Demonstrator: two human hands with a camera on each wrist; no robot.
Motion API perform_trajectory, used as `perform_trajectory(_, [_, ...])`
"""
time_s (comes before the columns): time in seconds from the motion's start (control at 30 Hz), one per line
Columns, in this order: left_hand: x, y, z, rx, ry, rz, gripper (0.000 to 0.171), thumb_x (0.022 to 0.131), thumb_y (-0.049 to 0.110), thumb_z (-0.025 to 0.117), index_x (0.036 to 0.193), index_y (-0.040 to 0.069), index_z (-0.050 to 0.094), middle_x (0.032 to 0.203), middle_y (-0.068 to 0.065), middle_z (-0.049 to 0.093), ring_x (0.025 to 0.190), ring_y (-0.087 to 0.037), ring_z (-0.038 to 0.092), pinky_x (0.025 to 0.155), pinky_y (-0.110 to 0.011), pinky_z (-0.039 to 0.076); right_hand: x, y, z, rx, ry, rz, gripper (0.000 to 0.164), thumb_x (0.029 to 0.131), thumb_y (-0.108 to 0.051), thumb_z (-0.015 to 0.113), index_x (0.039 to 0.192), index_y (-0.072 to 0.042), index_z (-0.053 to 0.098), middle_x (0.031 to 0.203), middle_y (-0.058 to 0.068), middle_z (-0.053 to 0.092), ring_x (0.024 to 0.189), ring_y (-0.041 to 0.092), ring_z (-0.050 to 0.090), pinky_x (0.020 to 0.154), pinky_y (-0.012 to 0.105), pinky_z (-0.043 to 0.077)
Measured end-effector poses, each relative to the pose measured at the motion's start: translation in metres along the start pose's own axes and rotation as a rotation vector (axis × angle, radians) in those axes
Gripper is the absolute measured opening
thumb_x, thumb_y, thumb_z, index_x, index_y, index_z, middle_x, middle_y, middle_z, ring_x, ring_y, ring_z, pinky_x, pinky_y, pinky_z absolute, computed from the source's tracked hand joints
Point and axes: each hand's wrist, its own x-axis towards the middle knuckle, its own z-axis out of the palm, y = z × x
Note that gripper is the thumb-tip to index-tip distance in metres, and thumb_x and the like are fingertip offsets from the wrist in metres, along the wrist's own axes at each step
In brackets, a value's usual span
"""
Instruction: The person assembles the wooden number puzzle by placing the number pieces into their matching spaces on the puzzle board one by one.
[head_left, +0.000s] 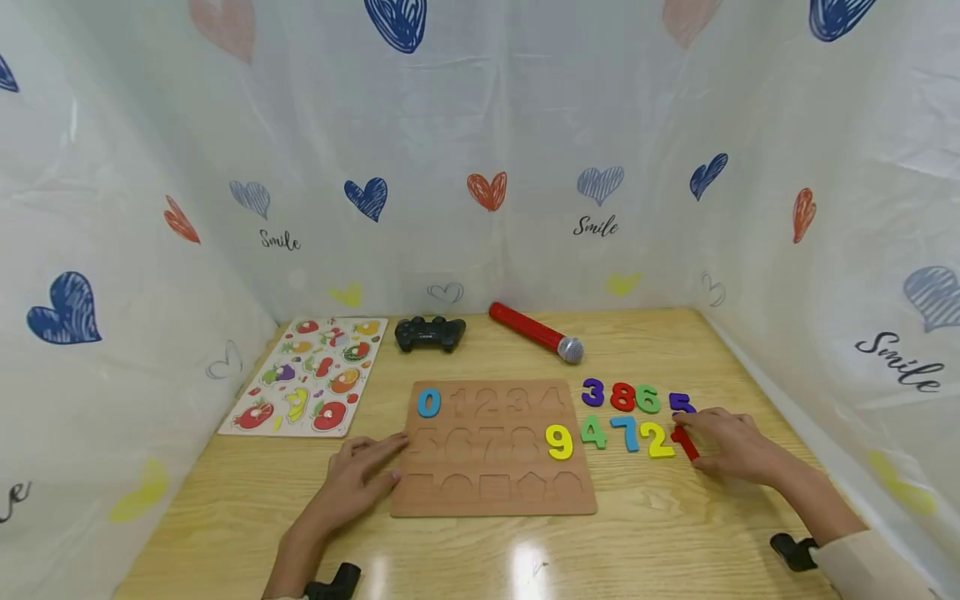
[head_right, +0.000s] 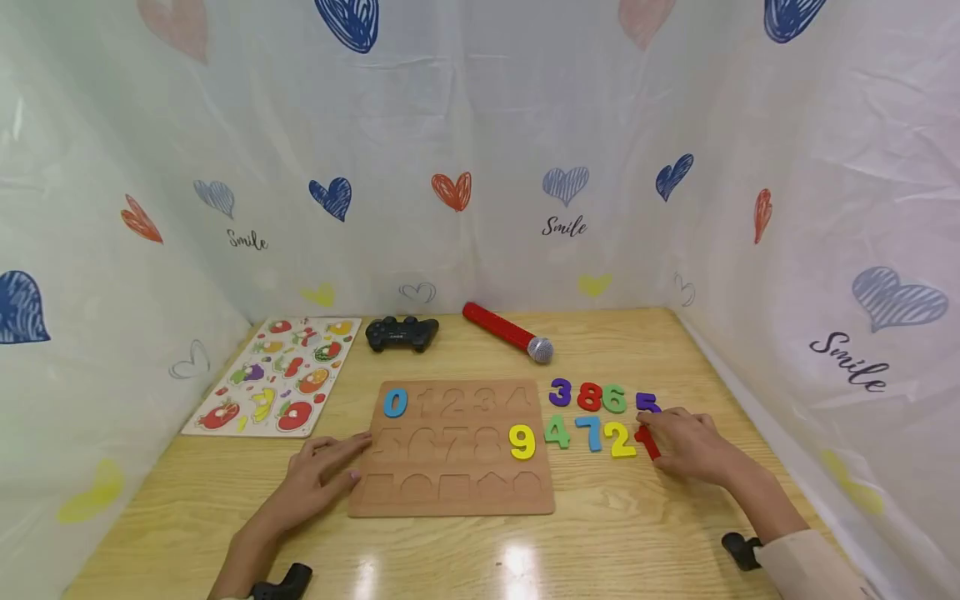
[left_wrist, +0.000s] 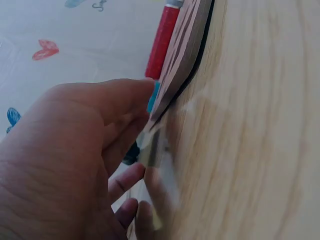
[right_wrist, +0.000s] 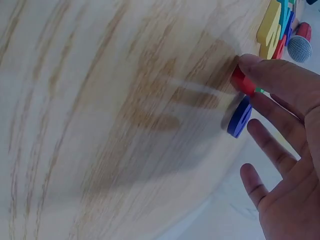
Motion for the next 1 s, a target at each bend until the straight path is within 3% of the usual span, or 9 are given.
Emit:
perform_trajectory(0.13, [0.001, 0.000, 0.001, 0.019, 0.000, 0.024, 0.048, 0.095, 0.032, 0.070, 0.141, 0.024, 0.061, 0.147, 0.005, 0.053, 0.119, -0.020, 0.040, 0.083, -0.046, 0.028, -0.001, 0.002, 0.001, 0.002, 0.010, 0.000, 0.064, 0.075, -0.019, 0.088, 0.132, -0.002, 0.063, 0.127, 0.017, 0.064, 0.118, 0.047, 0.051, 0.078, 0.056, 0.034])
perform_trajectory(0.47, [0.000, -0.003, 0.002, 0.005, -0.020, -0.007, 0.050, 0.094, 0.036, 0.070, 0.142, 0.027, 0.061, 0.148, 0.009, 0.052, 0.120, -0.020, 0.038, 0.085, -0.047, 0.027, 0.000, 0.002, 0.003, 0.018, 0.043, 0.020, 0.062, 0.074, -0.028, 0.089, 0.127, -0.005, 0.067, 0.121, 0.012, 0.068, 0.115, 0.040, 0.051, 0.082, 0.052, 0.029])
perform_trajectory(0.63, [-0.002, -0.003, 0.002, 0.011, -0.017, -0.005, 0.049, 0.094, 0.035, 0.070, 0.141, 0.027, 0.061, 0.148, 0.009, 0.052, 0.120, -0.021, 0.038, 0.084, -0.047, 0.027, 0.000, -0.002, -0.002, 0.015, 0.097, -0.010, 0.059, 0.073, -0.027, 0.089, 0.123, -0.004, 0.069, 0.118, 0.010, 0.069, 0.112, 0.038, 0.053, 0.081, 0.052, 0.028])
perform_trajectory(1.0, [-0.001, -0.003, 0.004, 0.036, -0.007, 0.006, 0.049, 0.094, 0.035, 0.070, 0.142, 0.027, 0.060, 0.147, 0.009, 0.052, 0.122, -0.022, 0.039, 0.085, -0.049, 0.029, 0.010, -0.020, -0.015, 0.009, 0.131, -0.038, 0.059, 0.074, -0.024, 0.089, 0.123, -0.002, 0.067, 0.117, 0.014, 0.069, 0.114, 0.042, 0.051, 0.085, 0.061, 0.028])
